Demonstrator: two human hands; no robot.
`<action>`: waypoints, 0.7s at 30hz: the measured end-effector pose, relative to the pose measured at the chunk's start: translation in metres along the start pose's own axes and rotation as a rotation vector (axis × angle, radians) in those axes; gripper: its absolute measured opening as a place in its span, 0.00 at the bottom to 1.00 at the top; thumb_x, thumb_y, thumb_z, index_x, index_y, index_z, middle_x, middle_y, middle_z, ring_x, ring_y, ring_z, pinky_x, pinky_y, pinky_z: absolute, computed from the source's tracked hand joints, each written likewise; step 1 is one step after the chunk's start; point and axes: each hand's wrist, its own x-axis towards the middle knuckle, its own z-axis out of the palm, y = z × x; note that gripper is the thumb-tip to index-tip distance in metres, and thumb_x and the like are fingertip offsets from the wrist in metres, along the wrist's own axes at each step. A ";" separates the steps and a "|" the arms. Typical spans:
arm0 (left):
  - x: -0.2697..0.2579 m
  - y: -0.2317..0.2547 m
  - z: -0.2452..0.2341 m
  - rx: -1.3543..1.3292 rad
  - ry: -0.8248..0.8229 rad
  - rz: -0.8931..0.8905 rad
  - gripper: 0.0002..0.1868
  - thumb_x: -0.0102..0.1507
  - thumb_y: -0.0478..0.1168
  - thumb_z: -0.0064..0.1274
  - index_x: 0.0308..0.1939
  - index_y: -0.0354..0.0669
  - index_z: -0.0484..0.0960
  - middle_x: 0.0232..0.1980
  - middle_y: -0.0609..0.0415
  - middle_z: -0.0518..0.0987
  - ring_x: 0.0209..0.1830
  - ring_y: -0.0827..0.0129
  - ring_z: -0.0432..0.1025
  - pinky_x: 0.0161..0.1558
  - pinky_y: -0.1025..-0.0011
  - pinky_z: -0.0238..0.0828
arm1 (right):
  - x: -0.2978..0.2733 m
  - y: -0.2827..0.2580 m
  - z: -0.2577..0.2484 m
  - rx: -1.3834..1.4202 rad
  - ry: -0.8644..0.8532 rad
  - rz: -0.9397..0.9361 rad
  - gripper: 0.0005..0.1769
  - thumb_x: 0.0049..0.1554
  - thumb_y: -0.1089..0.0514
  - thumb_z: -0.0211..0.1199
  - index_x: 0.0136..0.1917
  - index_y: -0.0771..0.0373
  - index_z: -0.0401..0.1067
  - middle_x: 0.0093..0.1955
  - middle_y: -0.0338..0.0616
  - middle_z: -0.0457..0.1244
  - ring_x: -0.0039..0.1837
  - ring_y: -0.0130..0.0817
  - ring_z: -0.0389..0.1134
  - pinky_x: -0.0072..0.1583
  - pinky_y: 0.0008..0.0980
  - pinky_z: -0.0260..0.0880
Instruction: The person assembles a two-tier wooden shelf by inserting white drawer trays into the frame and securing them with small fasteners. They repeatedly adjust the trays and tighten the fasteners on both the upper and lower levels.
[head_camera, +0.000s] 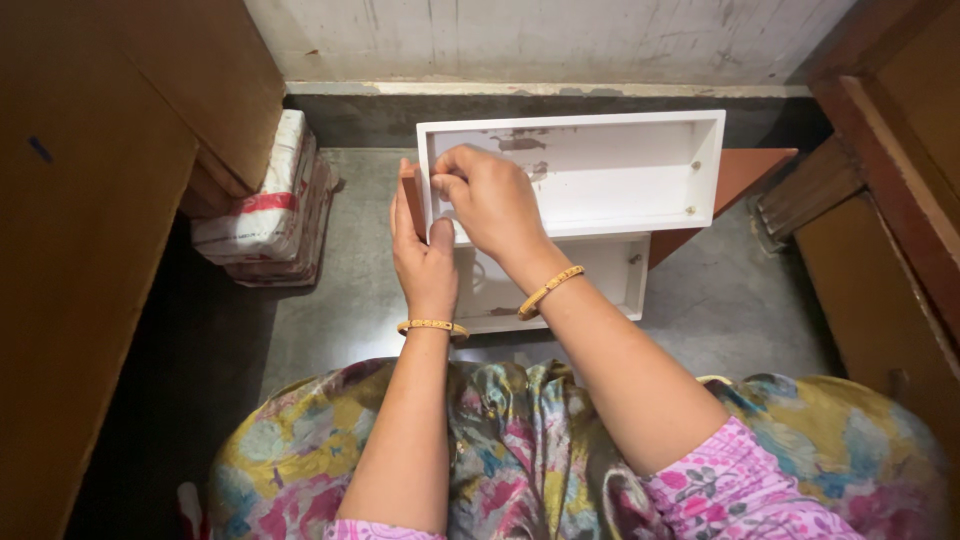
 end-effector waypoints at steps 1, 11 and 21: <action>0.000 0.000 0.000 0.001 -0.002 0.019 0.38 0.63 0.28 0.46 0.79 0.44 0.62 0.78 0.49 0.66 0.78 0.60 0.64 0.75 0.66 0.59 | 0.000 -0.001 0.000 -0.015 -0.010 0.028 0.07 0.56 0.58 0.65 0.46 0.63 0.78 0.42 0.48 0.72 0.43 0.41 0.74 0.47 0.37 0.71; 0.001 0.010 0.003 -0.088 0.004 -0.118 0.37 0.63 0.29 0.45 0.78 0.43 0.59 0.75 0.50 0.67 0.73 0.64 0.67 0.70 0.67 0.68 | 0.004 -0.011 -0.015 0.297 -0.205 0.342 0.08 0.57 0.60 0.62 0.50 0.63 0.75 0.40 0.45 0.72 0.39 0.31 0.75 0.37 0.31 0.73; -0.001 0.003 0.005 -0.052 0.027 -0.034 0.35 0.64 0.27 0.44 0.77 0.41 0.62 0.79 0.50 0.66 0.77 0.64 0.64 0.74 0.66 0.61 | 0.001 -0.002 0.001 -0.003 0.002 0.029 0.07 0.57 0.57 0.64 0.44 0.63 0.77 0.38 0.48 0.71 0.39 0.40 0.73 0.44 0.38 0.71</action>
